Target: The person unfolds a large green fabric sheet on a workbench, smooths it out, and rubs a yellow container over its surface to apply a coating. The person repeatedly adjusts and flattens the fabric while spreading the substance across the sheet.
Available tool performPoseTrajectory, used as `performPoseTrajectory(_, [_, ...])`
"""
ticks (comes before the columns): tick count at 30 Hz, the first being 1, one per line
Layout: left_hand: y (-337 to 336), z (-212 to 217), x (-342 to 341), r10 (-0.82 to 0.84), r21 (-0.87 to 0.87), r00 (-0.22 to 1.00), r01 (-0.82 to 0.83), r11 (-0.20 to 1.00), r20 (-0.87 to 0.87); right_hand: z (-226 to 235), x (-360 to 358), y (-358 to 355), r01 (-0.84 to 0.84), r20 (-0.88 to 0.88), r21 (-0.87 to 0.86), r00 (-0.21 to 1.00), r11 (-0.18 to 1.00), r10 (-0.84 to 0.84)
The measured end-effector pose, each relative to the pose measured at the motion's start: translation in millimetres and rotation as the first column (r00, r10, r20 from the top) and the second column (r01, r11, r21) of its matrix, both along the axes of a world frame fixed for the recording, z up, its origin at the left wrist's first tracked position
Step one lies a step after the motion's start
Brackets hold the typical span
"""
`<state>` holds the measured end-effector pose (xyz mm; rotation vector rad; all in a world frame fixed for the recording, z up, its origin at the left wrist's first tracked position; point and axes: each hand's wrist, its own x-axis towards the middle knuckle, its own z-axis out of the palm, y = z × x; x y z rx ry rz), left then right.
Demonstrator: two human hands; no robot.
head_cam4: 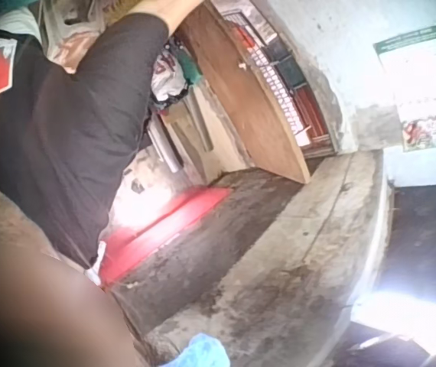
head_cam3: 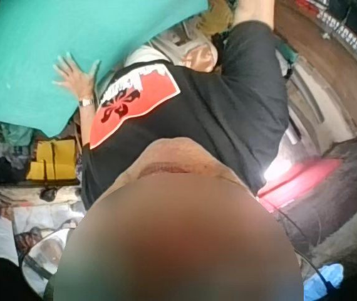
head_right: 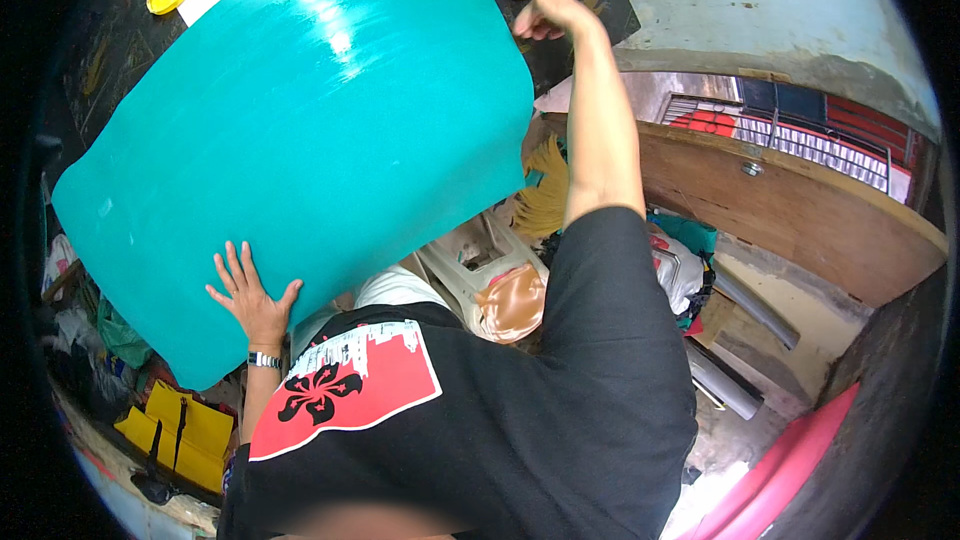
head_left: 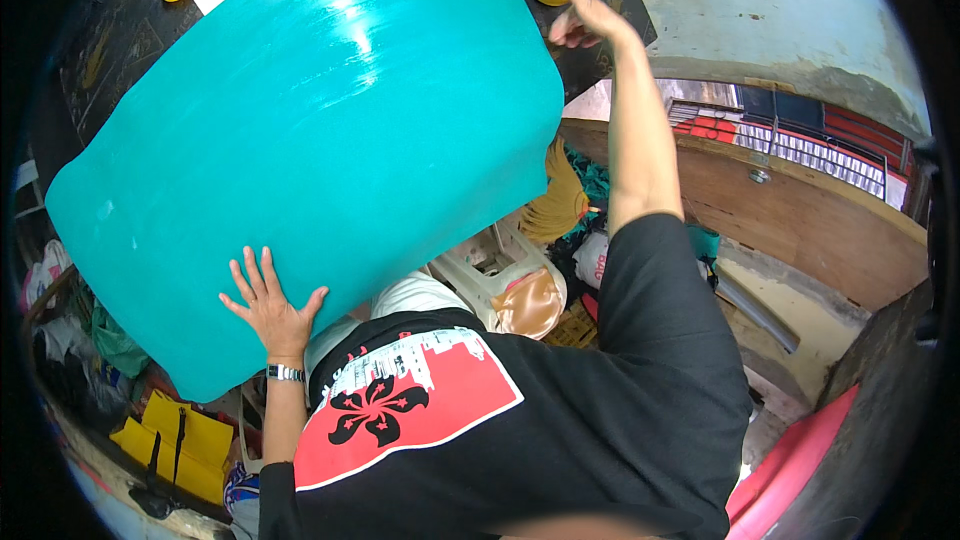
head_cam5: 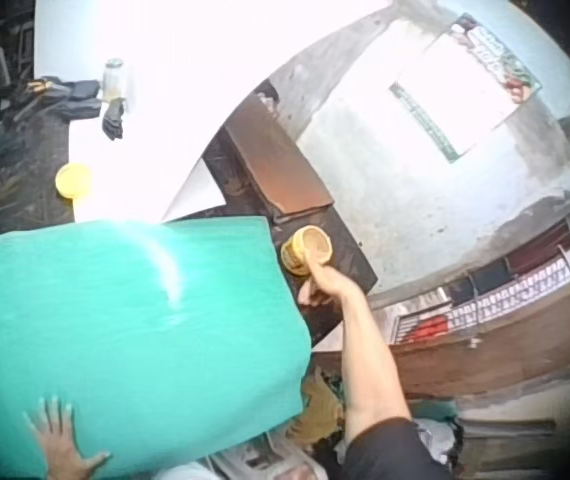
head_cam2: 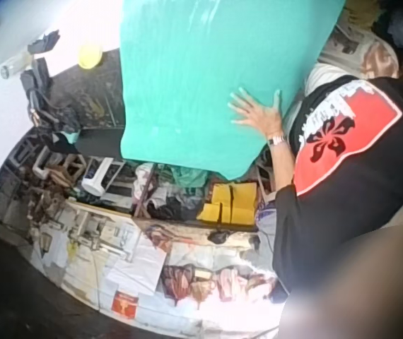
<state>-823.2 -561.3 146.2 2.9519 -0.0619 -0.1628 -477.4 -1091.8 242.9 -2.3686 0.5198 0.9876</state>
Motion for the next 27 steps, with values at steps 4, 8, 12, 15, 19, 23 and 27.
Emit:
performPoseTrajectory(4, [0.4, -1.0, 0.1, -0.018, 0.008, 1.0, 0.018, 1.0, 0.023, -48.7, -89.4, 40.0, -0.134, 0.549, 0.302, 0.834, 0.944, -0.058])
performPoseTrajectory(8, [1.0, -0.7, -0.2, -0.01, 0.014, 1.0, 0.01, 1.0, 0.004, -88.4, -120.3, 50.6, -0.216, 0.386, -0.534, 0.798, 0.817, 0.463])
performPoseTrajectory(12, [0.4, 2.9, 0.4, -0.019, -0.01, 1.0, 0.019, 1.0, 0.003, -99.8, -106.9, 47.4, -0.151, 0.453, -0.528, 0.783, 0.836, 0.427])
performPoseTrajectory(15, [-0.5, 7.8, 3.1, -0.006, -0.058, 1.0, 0.004, 0.998, -0.026, -98.9, -112.4, 72.1, -0.179, 0.434, -0.513, 0.79, 0.84, 0.433])
performPoseTrajectory(19, [5.3, 17.3, 0.6, -0.036, -0.134, 0.997, 0.027, 0.991, -0.065, -102.4, -139.4, 155.0, -0.267, 0.502, -0.433, 0.722, 0.861, 0.476])
performPoseTrajectory(23, [39.1, 28.0, -14.0, -0.256, -0.292, 0.964, 0.224, 0.93, -0.076, -116.3, -172.1, 280.9, -0.41, 0.583, -0.419, 0.562, 0.81, 0.587])
performPoseTrajectory(27, [83.6, 37.6, -45.0, -0.371, -0.38, 0.927, 0.325, 0.866, -0.051, -124.2, -217.4, 432.3, -0.56, 0.722, -0.294, 0.401, 0.774, 0.564])
